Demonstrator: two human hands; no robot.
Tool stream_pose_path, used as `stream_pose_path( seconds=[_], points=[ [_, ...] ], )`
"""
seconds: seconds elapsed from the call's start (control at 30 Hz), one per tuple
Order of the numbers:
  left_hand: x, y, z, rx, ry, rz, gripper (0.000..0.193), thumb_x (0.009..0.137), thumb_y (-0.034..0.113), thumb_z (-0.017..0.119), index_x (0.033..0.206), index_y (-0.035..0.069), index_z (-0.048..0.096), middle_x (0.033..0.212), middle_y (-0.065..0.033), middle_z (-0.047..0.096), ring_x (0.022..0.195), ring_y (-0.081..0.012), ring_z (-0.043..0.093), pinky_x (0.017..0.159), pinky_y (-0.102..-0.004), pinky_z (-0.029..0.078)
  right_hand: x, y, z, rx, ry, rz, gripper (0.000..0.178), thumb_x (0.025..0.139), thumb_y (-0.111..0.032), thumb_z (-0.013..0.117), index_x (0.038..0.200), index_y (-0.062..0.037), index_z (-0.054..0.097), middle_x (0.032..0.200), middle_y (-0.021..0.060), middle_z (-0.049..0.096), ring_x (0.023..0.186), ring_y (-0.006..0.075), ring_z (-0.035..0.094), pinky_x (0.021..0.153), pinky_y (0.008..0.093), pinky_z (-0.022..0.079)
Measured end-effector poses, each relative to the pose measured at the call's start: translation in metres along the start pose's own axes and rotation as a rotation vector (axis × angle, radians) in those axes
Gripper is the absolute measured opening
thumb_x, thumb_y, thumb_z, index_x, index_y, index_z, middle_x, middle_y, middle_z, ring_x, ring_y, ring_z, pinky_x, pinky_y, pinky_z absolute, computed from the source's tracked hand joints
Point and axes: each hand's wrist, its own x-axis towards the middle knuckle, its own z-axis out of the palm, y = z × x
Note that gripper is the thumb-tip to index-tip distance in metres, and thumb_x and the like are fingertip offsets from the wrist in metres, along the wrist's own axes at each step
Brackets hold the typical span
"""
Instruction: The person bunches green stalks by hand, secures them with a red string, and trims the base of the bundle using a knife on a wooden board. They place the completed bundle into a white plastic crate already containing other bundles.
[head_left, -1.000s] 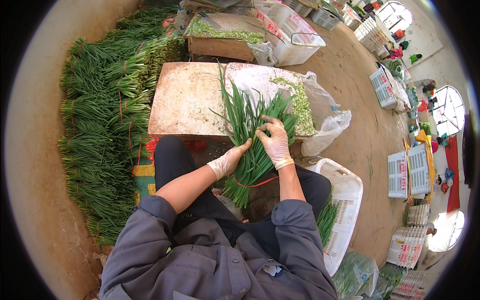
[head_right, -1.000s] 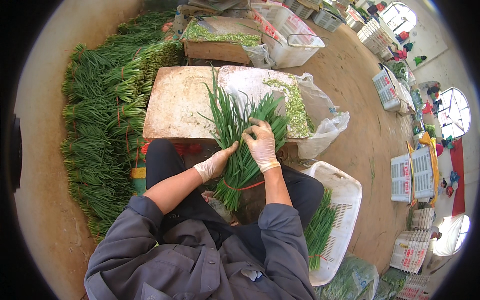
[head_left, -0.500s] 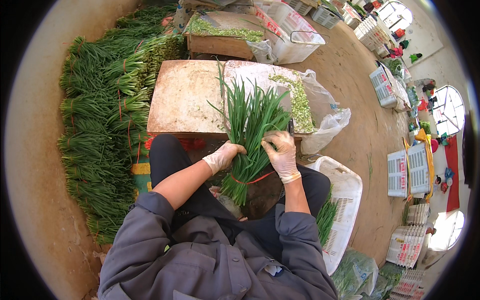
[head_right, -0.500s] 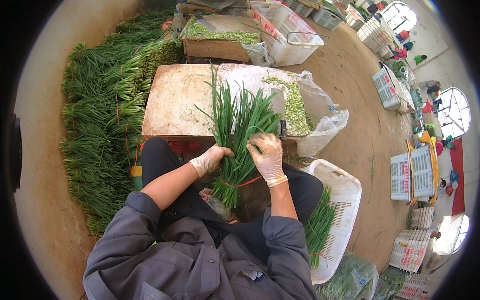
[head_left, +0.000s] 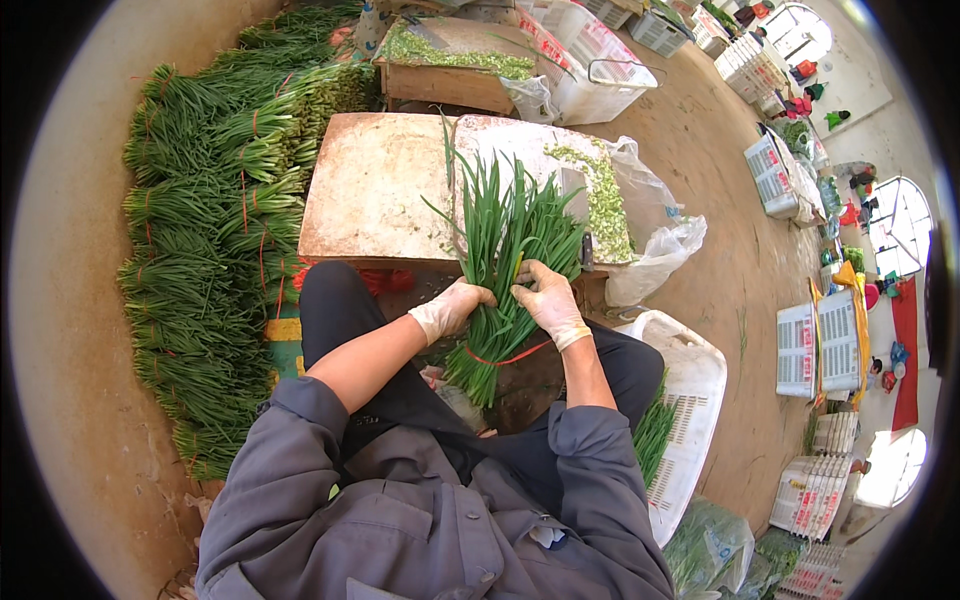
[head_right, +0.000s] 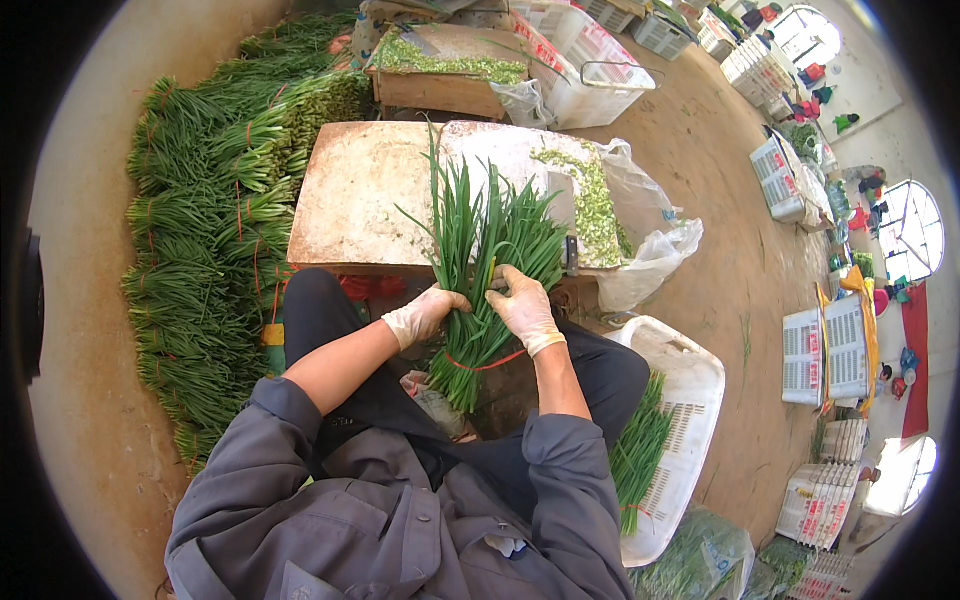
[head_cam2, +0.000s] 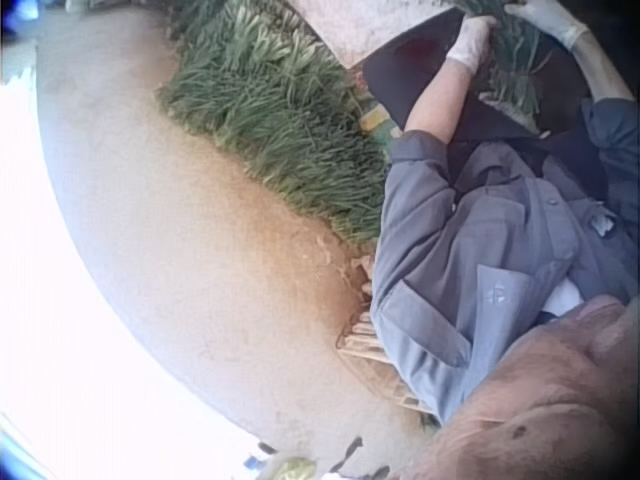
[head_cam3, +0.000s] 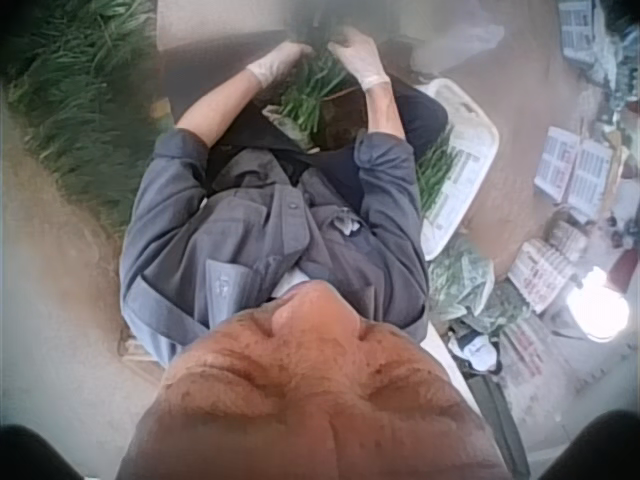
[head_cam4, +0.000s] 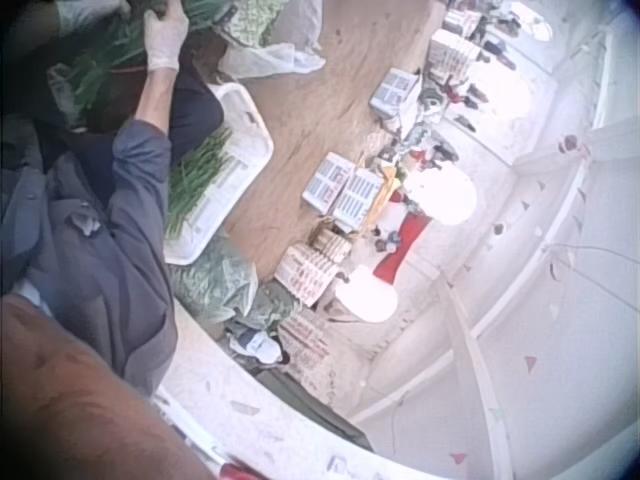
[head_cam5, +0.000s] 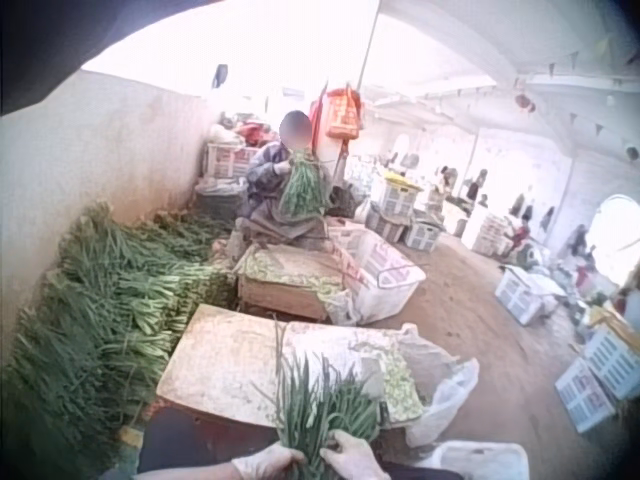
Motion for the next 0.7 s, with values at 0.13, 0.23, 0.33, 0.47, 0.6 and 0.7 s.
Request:
stream_pose_path(
  seconds=[0.13, 0.23, 0.33, 0.47, 0.6, 0.7],
  points=[
    [-0.001, 0.000, 0.006, 0.005, 0.033, 0.005, 0.040, 0.083, -0.004, 0.060, 0.122, -0.001, 0.068, 0.100, -0.0159, 0.073, 0.082, -0.0285, 0.073, 0.072, -0.0422, 0.061, 0.003, 0.021, 0.000, 0.128, 0.031, 0.086, 0.027, 0.089, -0.009, 0.075, 0.113, 0.0015, 0.070, 0.095, 0.0137, 0.077, 0.078, 0.0190, 0.072, 0.073, 0.0333, 0.057],
    [0.001, 0.000, 0.007, 0.063, 0.036, 0.031, 0.041, 0.083, -0.002, 0.061, 0.123, -0.001, 0.068, 0.102, -0.0150, 0.073, 0.087, -0.0275, 0.072, 0.077, -0.0398, 0.060, -0.002, 0.031, 0.010, 0.281, 0.239, 0.019, 0.023, 0.092, -0.009, 0.073, 0.112, 0.0030, 0.069, 0.091, 0.0137, 0.077, 0.076, 0.0174, 0.072, 0.070, 0.0321, 0.056],
    [0.002, -0.002, 0.000, 0.096, 0.039, 0.038, 0.043, 0.083, -0.001, 0.061, 0.125, 0.000, 0.068, 0.105, -0.0138, 0.073, 0.091, -0.0260, 0.072, 0.082, -0.0376, 0.059, -0.019, 0.023, 0.025, 0.130, 0.485, 0.055, 0.033, 0.089, -0.019, 0.078, 0.114, 0.0007, 0.068, 0.083, 0.0119, 0.074, 0.072, 0.0207, 0.072, 0.068, 0.0347, 0.056],
    [-0.009, 0.007, 0.005, 0.209, 0.065, 0.030, 0.045, 0.083, 0.000, 0.062, 0.128, 0.000, 0.067, 0.110, -0.0138, 0.072, 0.097, -0.0246, 0.070, 0.085, -0.0370, 0.057, -0.036, 0.006, 0.048, -0.220, 0.445, 0.119, 0.073, 0.075, -0.033, 0.087, 0.136, -0.0047, 0.057, 0.108, 0.0141, 0.071, 0.094, 0.0349, 0.071, 0.083, 0.0449, 0.056],
    [-0.009, 0.004, 0.009, 0.122, 0.046, 0.071, 0.048, 0.084, -0.001, 0.061, 0.133, 0.000, 0.064, 0.117, -0.0135, 0.070, 0.103, -0.0242, 0.067, 0.088, -0.0372, 0.056, -0.038, 0.024, 0.059, -0.275, 0.481, 0.011, 0.083, 0.076, -0.025, 0.082, 0.147, -0.0034, 0.045, 0.124, 0.0194, 0.064, 0.103, 0.0374, 0.070, 0.087, 0.0469, 0.056],
    [-0.002, 0.002, 0.000, 0.085, 0.051, 0.040, 0.051, 0.084, -0.001, 0.061, 0.136, 0.001, 0.062, 0.118, -0.0130, 0.069, 0.105, -0.0241, 0.067, 0.089, -0.0369, 0.055, -0.038, 0.028, 0.064, -0.275, 0.509, -0.004, 0.086, 0.076, -0.019, 0.080, 0.150, -0.0021, 0.041, 0.130, 0.0209, 0.061, 0.107, 0.0388, 0.068, 0.090, 0.0479, 0.056]
  ],
)
